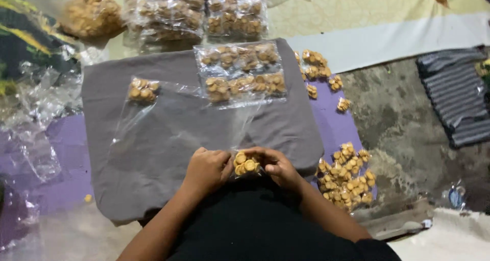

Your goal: Packaging small snacks into plastic bags

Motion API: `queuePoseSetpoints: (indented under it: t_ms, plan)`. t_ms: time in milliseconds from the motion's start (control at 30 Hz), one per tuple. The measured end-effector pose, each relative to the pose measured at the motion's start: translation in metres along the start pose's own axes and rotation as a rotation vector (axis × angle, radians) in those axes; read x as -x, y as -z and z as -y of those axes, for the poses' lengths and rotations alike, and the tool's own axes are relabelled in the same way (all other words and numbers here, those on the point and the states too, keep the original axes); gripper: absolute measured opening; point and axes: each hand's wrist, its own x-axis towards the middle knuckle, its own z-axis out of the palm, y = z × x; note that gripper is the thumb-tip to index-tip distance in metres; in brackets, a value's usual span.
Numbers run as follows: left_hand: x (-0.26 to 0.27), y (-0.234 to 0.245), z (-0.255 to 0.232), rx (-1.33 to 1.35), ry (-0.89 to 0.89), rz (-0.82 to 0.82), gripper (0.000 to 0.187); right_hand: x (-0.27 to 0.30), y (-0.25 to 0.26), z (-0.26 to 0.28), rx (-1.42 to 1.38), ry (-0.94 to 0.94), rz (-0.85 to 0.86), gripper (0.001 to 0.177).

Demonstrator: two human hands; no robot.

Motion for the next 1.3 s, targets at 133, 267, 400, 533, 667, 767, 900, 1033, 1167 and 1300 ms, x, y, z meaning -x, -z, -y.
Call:
queuePoseSetpoints:
  t_ms: [133,267,400,533,667,767,900,1033,1167,1300]
  plan:
    - [-0.004,0.012,0.001,0.019,0.046,-0.128,0.026,0.012,0.011,0.005,0.049,-0.048,-0.003,0.082]
    - [-0.014,0.036,-0.001,0.080,0.024,-0.148,0.027,0.027,0.004,0.025,0.175,-0.148,-0.087,0.083]
    - [-0.018,0.037,-0.011,-0.026,-0.188,-0.174,0.021,0.025,0.006,0.056,0.785,-0.264,-0.104,0.064]
    - [-0.021,0.024,-0.015,-0.009,-0.299,-0.157,0.022,0.005,-0.009,0.085,0.966,-0.283,-0.142,0.055]
    - [-0.038,0.039,-0.029,0.017,-0.345,-0.186,0.018,-0.018,-0.016,0.076,1.101,-0.274,-0.042,0.051]
    - [-0.044,0.031,-0.037,0.022,-0.399,-0.266,0.019,-0.040,-0.008,0.059,1.389,-0.054,0.093,0.052]
    - [-0.054,0.029,-0.043,0.066,-0.439,-0.361,0.021,-0.071,0.006,0.006,1.466,-0.061,-0.024,0.056]
    - [-0.073,0.071,-0.005,0.060,-0.398,-0.365,0.028,-0.090,0.022,0.016,1.997,0.343,0.392,0.081]
    - [-0.064,0.066,0.119,-0.286,-0.240,-0.434,0.024,-0.082,0.050,0.008,2.074,0.542,0.403,0.056]
    - [-0.050,0.077,0.191,0.037,0.224,-0.200,0.047,-0.091,0.028,0.010,1.661,0.224,0.483,0.065]
